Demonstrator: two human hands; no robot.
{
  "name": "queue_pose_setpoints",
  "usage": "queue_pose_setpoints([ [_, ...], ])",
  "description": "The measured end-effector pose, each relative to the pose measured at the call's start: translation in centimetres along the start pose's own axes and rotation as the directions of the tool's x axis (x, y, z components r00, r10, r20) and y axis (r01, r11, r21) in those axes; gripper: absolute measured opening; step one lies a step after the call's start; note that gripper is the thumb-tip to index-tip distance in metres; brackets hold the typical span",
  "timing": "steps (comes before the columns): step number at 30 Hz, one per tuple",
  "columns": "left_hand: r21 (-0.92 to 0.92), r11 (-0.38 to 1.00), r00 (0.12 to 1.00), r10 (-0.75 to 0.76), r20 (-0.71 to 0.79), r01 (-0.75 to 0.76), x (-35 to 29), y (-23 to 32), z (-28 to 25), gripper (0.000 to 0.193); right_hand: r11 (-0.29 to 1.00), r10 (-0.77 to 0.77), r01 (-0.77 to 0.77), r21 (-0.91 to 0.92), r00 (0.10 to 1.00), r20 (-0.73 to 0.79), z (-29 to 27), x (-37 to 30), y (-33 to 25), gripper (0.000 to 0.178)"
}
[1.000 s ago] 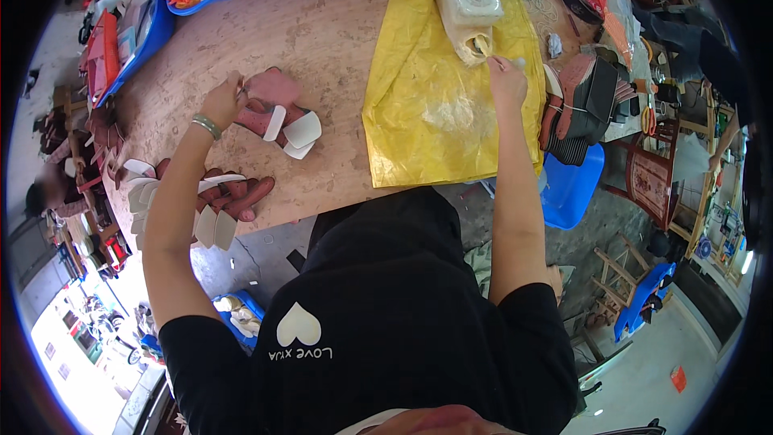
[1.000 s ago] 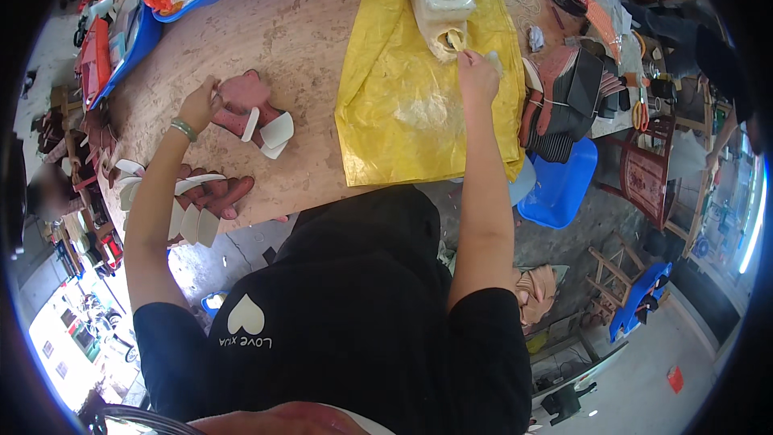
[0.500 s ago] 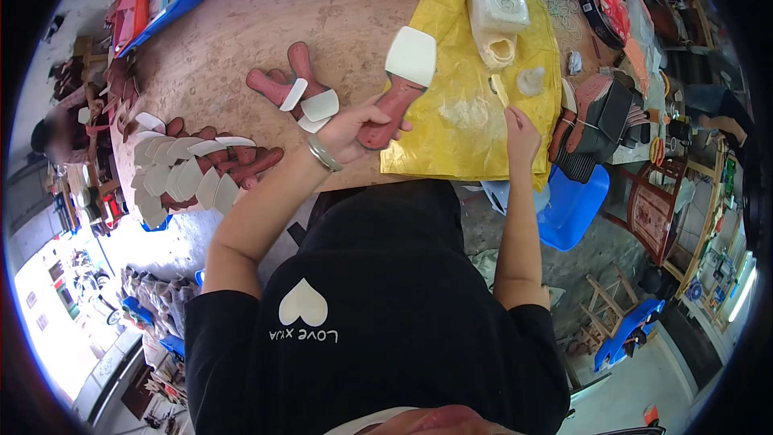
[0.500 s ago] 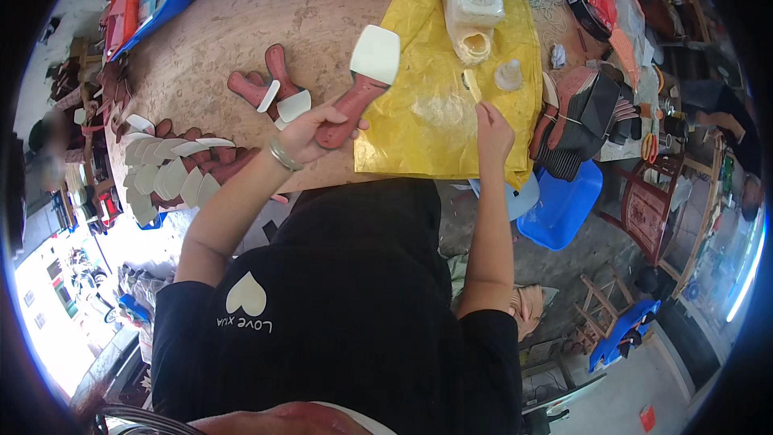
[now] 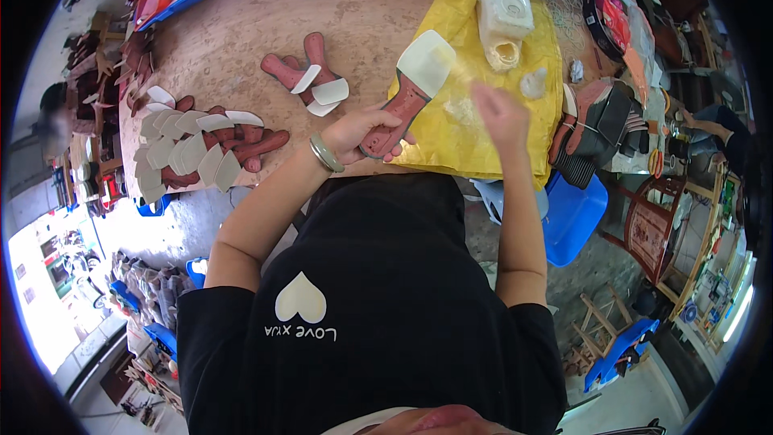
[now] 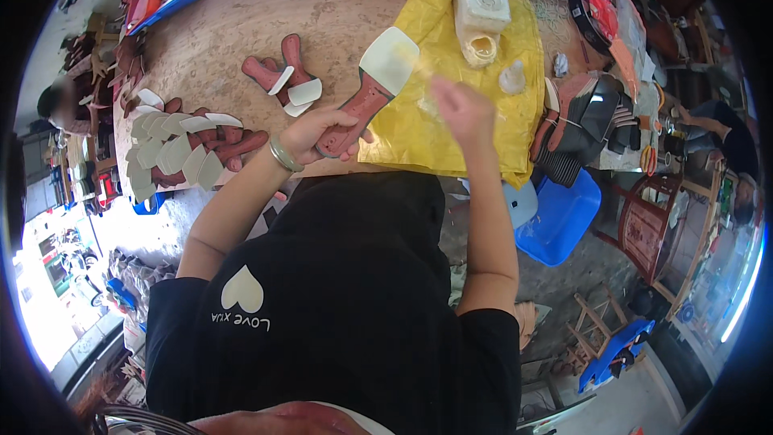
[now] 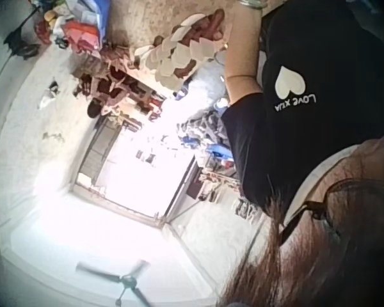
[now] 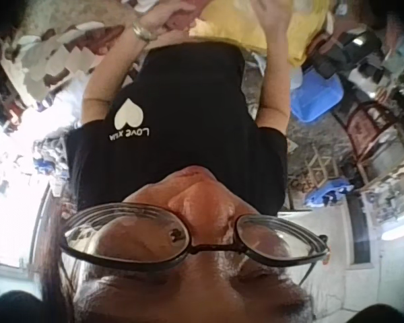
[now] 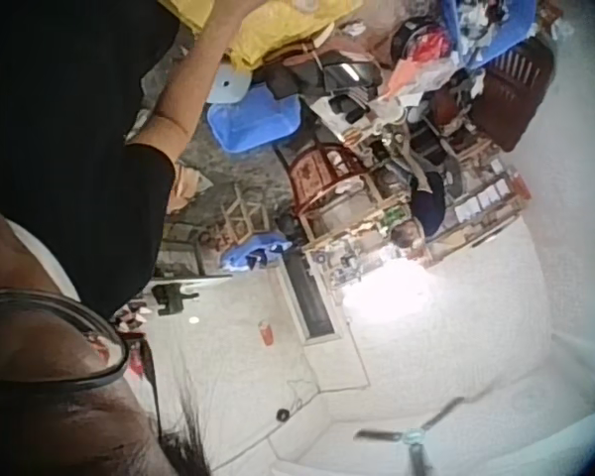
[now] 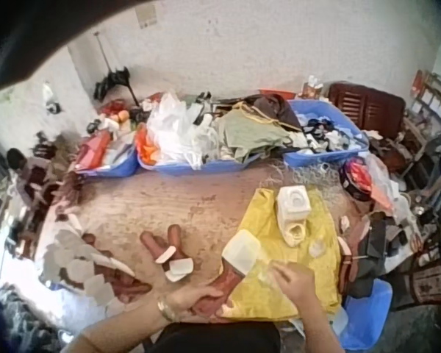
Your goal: Applying adhesive to shoe outsole components using a brush.
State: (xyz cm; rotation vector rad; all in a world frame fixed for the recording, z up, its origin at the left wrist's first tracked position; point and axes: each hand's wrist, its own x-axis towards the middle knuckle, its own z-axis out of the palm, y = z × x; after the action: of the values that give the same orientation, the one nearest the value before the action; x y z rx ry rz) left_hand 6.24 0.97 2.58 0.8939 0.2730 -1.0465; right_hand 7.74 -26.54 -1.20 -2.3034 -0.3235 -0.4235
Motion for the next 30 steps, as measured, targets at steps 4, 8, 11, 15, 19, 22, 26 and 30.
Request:
queue_pose_setpoints([
  [4,0.002,1.0,0.999,0.01,0.051,-0.011,-1.2,-0.2,0.2,0.038,0.999,0.045,-0.045,-0.002,0.995,-0.088,1.6,1.2,0.0,0.016],
  [8,-0.038,0.999,1.0,0.004,0.021,-0.004,-1.9,-0.1,-0.4,0.038,0.983,0.176,-0.166,0.085,0.976,-0.131,1.2,3.9,-2.0,0.017],
  [11,-0.058,0.998,1.0,-0.006,0.025,0.008,-2.3,0.3,-0.2,0.042,0.99,-0.124,0.137,-0.04,0.964,0.235,1.4,3.0,-4.7,0.017],
  [15,0.063,0.997,0.986,0.045,-0.161,-0.035,-2.7,-0.7,-1.3,0.049,0.937,0.208,-0.23,-0.265,0.972,-0.107,0.3,3.0,3.2,0.019],
  [19,0.54,0.839,0.861,0.323,-0.393,-0.068,-2.6,-4.2,-6.2,0.061,0.769,0.511,-0.541,-0.339,0.84,-0.181,-1.5,1.3,8.0,0.025],
  [22,0.827,0.562,0.667,0.625,-0.406,-0.024,-2.3,-4.9,-5.4,0.074,0.696,0.575,-0.59,-0.408,0.799,-0.175,-0.4,0.9,11.0,0.028],
  [26,0.978,0.205,0.412,0.888,-0.203,0.04,-1.6,-5.0,-4.6,0.076,0.684,0.565,-0.548,-0.482,0.816,-0.126,1.9,2.4,13.9,0.028],
  [30,0.991,0.073,0.405,0.907,-0.113,0.112,-1.0,-4.7,-4.2,0.068,0.656,0.554,-0.481,-0.581,0.83,-0.062,2.3,3.4,14.3,0.027],
])
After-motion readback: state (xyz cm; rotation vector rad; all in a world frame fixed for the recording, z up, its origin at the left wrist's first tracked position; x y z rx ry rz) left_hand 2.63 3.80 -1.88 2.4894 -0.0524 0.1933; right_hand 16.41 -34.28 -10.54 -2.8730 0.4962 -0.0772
